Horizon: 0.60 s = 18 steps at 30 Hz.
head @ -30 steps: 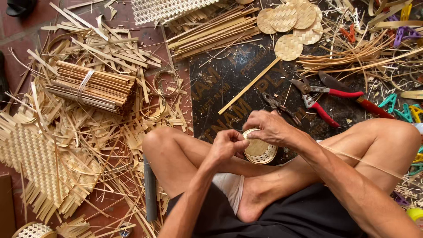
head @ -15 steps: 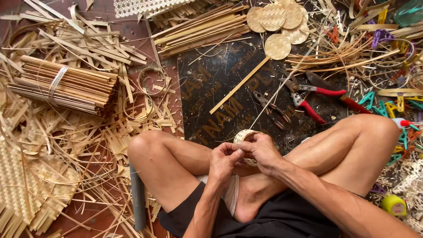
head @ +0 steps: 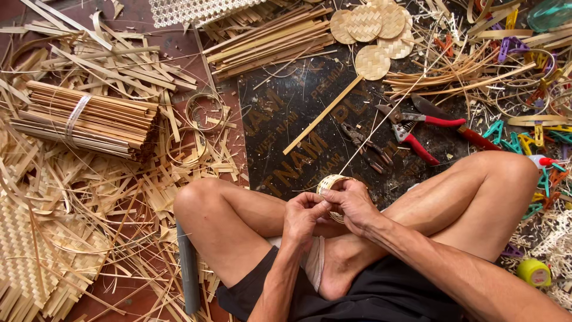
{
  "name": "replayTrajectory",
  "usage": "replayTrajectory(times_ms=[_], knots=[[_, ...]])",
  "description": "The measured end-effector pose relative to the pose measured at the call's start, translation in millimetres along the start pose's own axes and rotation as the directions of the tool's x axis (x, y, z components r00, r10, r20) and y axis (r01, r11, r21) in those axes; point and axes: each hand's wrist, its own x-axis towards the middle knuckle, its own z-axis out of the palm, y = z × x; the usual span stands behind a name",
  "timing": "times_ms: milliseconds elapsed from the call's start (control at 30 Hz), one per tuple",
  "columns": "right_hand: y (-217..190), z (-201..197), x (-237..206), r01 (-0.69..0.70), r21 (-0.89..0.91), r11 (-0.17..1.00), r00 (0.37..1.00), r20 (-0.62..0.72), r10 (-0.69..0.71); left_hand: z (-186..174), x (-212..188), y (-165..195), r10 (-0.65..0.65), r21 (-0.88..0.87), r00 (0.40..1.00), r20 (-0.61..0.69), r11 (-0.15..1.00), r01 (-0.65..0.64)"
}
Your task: The person sits on the floor assembling woven bamboo baskets. They fit a round wooden base into a perforated woven bamboo body, press the parts together, trim excess bamboo strip with shears, apply glue from a squeeze bottle around the base rim, and place the finished basket onto a pile of completed baskets on the floor.
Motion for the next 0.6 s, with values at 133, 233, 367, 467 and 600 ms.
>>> replayTrajectory(times_ms=[133, 233, 367, 467, 600], knots=[[-12.9, 0.5, -12.5, -0.03, -0.115, 0.993, 0.998, 0.047, 0.036, 0.5, -1.6, -1.6, 0.002, -0.005, 1.0, -0.005, 1.0, -0.002], [-48.6, -10.2, -35.3, 0.135, -0.541, 0.83, 0.987, 0.147, -0.064, 0.4, -1.1, -4.0, 0.036, 0.03, 0.999, -0.009, 0.999, -0.035], [-105.9, -15.5, -37.6, 0.731, -0.62, -0.286, 0.443, 0.749, -0.493, 0.1, -0.5, -6.2, 0.044, 0.077, 0.999, -0.007, 0.996, -0.043], [-129.3, -2.2, -9.9, 0.73, -0.42, -0.539, 0.328, 0.907, -0.263, -0.5, -0.4, -7.3, 0.048, 0.069, 0.999, 0.001, 0.996, -0.048], [-137.2, 6.3, 12.9, 0.707, -0.575, -0.411, 0.658, 0.748, 0.086, -2.4, -0.1, -10.0, 0.049, 0.076, 0.999, -0.009, 0.996, -0.048]])
